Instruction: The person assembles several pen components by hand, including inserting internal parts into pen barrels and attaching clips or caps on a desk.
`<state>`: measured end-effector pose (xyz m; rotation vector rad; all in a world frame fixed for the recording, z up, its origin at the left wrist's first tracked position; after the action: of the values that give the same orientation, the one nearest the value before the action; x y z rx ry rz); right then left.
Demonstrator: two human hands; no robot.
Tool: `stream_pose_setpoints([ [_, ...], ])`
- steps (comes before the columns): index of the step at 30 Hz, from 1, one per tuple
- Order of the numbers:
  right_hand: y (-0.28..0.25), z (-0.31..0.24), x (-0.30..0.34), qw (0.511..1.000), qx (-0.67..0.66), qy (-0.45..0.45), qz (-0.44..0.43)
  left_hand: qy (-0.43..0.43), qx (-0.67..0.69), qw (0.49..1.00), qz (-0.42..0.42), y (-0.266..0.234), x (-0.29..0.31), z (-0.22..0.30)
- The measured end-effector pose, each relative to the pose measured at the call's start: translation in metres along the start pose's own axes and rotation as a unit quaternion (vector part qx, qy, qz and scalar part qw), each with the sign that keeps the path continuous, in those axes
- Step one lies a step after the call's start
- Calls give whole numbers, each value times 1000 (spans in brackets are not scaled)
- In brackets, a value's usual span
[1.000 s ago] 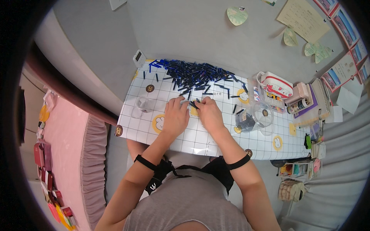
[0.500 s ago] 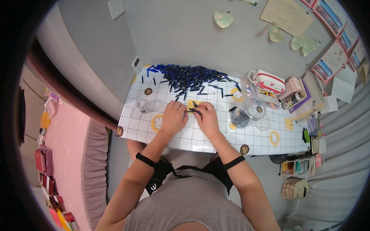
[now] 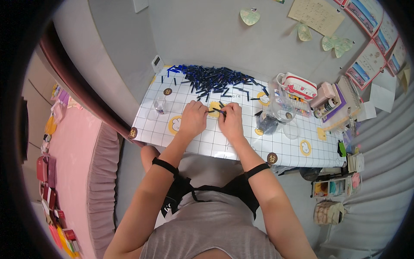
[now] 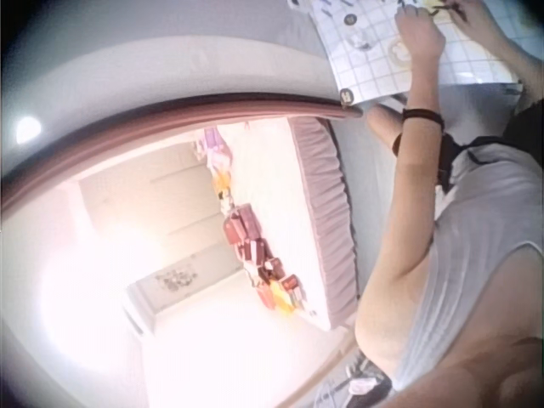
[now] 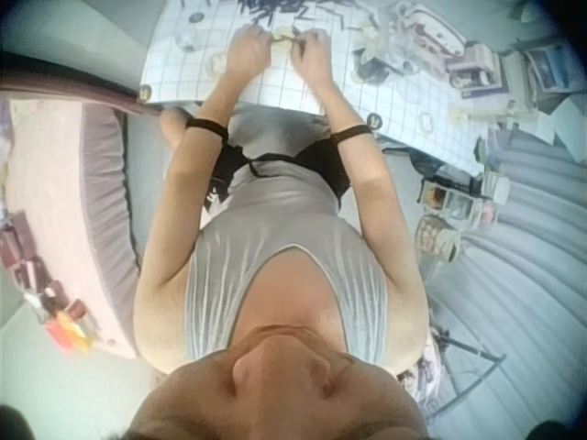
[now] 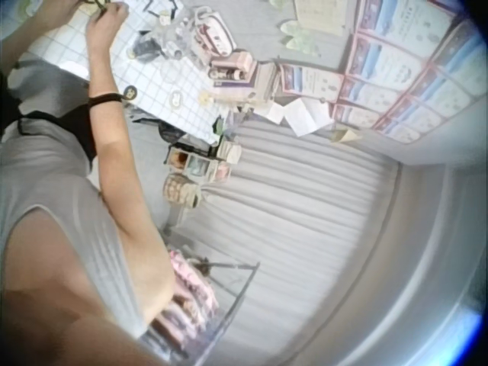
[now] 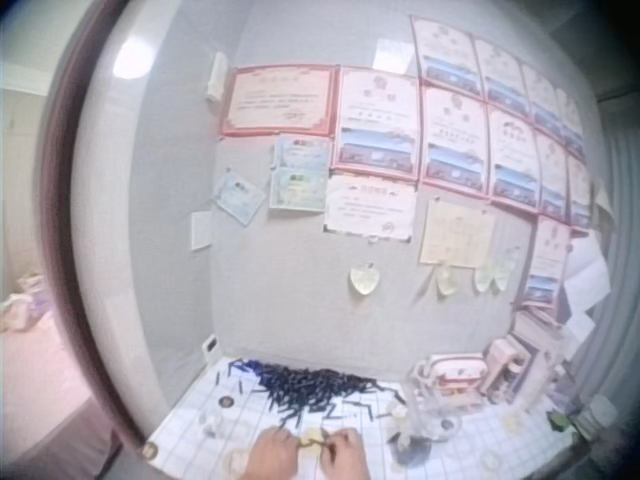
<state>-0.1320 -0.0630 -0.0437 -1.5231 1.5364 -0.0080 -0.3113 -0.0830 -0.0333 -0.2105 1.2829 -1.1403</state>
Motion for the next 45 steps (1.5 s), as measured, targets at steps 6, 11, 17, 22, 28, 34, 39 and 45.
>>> stream_pose_setpoints([
  [6, -3, -6, 1, 997, 72, 0, 3, -24, -20, 999, -24, 2, 1, 2],
  [11, -6, -13, 1, 996, 83, -18, 12, -40, -18, 999, 17, 2, 2, -2],
  [17, -7, -15, 1, 993, 109, -51, -10, -50, 8, 999, -6, 4, -1, -1],
  [22, -7, -15, 0, 994, 97, -54, -6, -43, -3, 999, -11, 4, -2, -1],
  [28, -8, -19, -1, 996, 71, -62, 4, -48, -4, 999, -24, 4, 0, -3],
  [34, -8, -16, -2, 997, 40, -66, 19, -57, 10, 998, -25, 5, -1, -1],
  [39, -17, -9, -3, 994, -48, 51, 82, -50, -5, 998, -36, 7, 1, -3],
  [45, -21, 3, 1, 978, -118, 131, 108, -54, 17, 998, -17, -1, -1, 3],
])
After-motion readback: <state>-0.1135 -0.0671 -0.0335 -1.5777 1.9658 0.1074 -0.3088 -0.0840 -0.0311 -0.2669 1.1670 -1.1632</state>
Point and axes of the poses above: each hand's wrist, its own x-axis away from the middle knuckle, its own y-axis out of the palm, z = x × y, the point moved 4 cm from there along -x, towards the middle knuckle, and after that the axes turned 4 degrees about -y, right-handed, at the moved point
